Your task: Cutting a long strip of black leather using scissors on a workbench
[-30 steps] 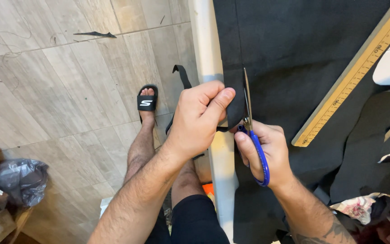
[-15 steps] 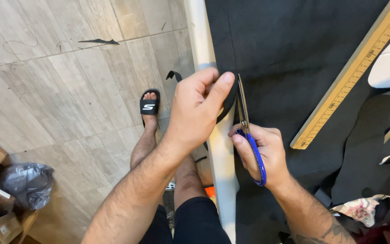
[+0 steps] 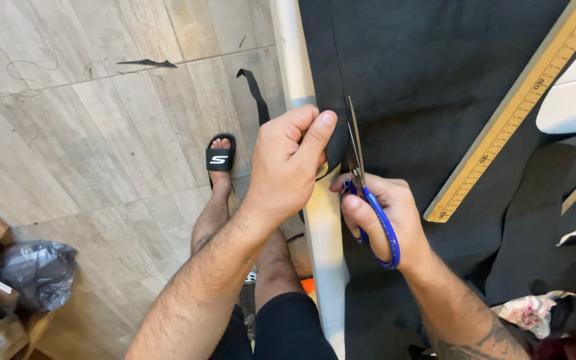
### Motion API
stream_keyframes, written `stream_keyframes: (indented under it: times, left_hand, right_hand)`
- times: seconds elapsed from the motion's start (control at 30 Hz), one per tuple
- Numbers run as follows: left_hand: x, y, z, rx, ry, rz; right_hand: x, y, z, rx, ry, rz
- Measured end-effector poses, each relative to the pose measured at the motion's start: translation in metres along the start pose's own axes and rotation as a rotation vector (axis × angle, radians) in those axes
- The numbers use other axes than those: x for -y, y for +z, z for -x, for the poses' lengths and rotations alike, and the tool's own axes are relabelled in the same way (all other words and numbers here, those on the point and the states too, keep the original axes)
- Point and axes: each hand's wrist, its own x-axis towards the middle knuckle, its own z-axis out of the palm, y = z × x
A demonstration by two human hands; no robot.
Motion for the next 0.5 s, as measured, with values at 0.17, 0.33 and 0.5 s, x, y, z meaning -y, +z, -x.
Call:
stream_keyframes:
  times: [0.17, 0.33, 0.5]
  left_hand:
    - [0.0013, -0.0009, -0.0009, 0.011, 0.000, 0.019]
    - [0.0005, 0.0003, -0.0012, 0.011, 0.010, 0.033]
    - [-0.0029, 0.0006, -0.0010, 0.019, 0.016, 0.033]
  right_hand:
    - [0.0015, -0.0015, -0.0068, 0.021, 0.012, -0.009]
    - [-0.0012, 0.0000, -0.0043, 0.011, 0.030, -0.020]
    - [0.0010, 0.0027, -0.0066, -0.024, 0.022, 0.024]
